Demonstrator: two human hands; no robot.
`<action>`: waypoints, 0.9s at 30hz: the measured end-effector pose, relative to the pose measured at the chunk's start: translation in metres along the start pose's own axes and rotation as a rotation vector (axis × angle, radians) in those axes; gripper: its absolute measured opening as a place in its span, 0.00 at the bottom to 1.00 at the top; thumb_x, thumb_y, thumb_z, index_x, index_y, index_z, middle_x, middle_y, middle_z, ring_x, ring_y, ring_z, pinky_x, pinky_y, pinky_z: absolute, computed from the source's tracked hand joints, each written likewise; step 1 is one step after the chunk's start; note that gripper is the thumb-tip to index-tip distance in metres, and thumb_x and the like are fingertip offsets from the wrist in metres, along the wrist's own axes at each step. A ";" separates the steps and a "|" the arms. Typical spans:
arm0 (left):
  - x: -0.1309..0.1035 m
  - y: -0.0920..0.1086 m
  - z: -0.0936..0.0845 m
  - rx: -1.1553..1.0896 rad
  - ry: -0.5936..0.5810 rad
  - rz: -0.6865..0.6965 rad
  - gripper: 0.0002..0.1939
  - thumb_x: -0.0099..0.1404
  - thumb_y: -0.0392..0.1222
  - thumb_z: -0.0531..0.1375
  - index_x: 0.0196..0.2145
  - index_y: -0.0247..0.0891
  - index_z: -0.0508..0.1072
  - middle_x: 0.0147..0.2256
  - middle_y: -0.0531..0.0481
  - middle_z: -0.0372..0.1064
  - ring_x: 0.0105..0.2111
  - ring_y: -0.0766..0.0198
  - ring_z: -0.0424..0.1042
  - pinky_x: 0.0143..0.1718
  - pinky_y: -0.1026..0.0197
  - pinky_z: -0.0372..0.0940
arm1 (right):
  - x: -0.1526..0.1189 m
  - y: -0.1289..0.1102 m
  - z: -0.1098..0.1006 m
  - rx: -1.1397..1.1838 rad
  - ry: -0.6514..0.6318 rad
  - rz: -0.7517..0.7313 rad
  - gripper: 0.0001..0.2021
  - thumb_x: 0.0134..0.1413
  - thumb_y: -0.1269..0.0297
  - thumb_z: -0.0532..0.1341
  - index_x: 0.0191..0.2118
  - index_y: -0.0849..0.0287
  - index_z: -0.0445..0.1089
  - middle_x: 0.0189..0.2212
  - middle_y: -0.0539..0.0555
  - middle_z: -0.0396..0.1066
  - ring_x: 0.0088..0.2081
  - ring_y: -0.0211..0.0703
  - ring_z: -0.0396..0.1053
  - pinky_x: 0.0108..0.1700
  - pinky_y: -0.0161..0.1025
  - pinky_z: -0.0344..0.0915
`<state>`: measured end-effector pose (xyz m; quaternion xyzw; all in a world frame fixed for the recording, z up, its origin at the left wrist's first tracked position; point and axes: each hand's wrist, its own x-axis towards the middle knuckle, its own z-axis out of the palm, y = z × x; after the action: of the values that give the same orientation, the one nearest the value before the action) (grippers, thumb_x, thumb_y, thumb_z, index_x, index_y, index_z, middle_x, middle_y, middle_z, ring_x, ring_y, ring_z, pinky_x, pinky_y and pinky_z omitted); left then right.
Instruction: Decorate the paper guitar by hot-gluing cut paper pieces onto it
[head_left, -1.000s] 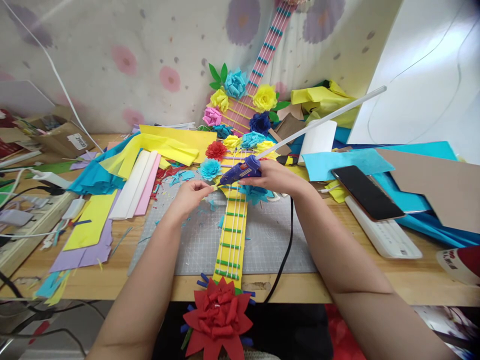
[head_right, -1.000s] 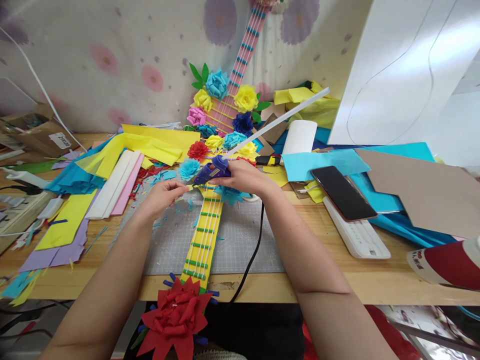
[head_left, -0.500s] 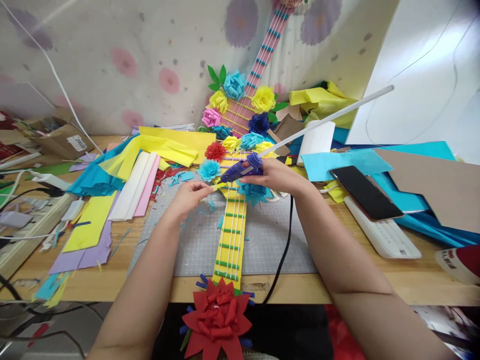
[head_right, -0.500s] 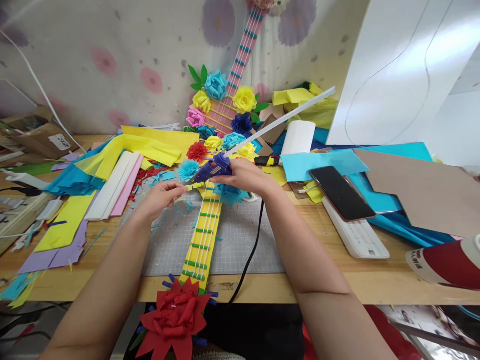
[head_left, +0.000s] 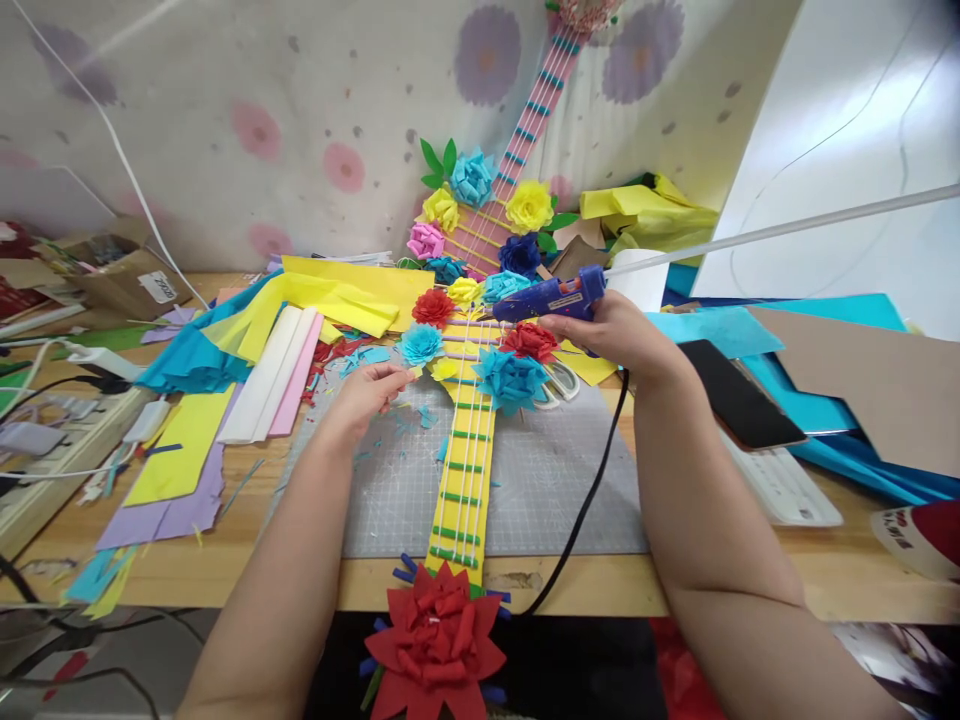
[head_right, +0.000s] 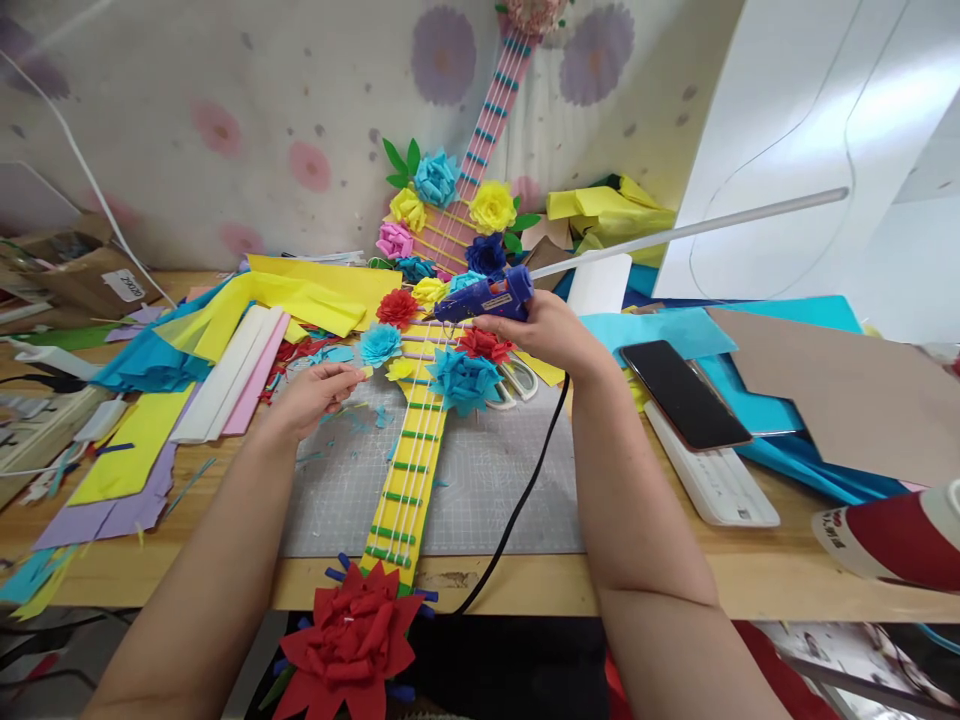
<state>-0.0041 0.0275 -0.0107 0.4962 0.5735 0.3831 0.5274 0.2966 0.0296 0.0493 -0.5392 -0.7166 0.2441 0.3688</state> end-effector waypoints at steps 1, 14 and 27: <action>0.002 -0.003 0.002 0.051 0.039 0.004 0.14 0.45 0.48 0.66 0.22 0.36 0.69 0.16 0.59 0.54 0.17 0.75 0.49 0.17 0.68 0.44 | -0.001 -0.002 -0.001 -0.005 0.004 0.011 0.23 0.44 0.46 0.63 0.37 0.62 0.74 0.26 0.53 0.71 0.30 0.42 0.68 0.33 0.40 0.66; 0.018 -0.026 0.023 0.235 0.123 0.122 0.11 0.49 0.47 0.62 0.20 0.36 0.71 0.20 0.55 0.64 0.21 0.69 0.58 0.24 0.65 0.52 | -0.001 -0.007 0.002 -0.056 -0.004 -0.011 0.19 0.47 0.49 0.63 0.38 0.61 0.73 0.23 0.51 0.67 0.28 0.39 0.65 0.29 0.37 0.62; 0.028 -0.029 0.032 0.182 0.120 0.100 0.09 0.47 0.45 0.62 0.21 0.36 0.69 0.17 0.57 0.58 0.20 0.70 0.55 0.21 0.66 0.49 | -0.001 -0.005 -0.001 -0.037 0.021 -0.017 0.22 0.45 0.46 0.63 0.38 0.61 0.74 0.24 0.53 0.69 0.28 0.41 0.65 0.30 0.38 0.63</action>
<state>0.0239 0.0454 -0.0497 0.5462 0.6109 0.3845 0.4250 0.2943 0.0274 0.0532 -0.5425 -0.7215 0.2221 0.3685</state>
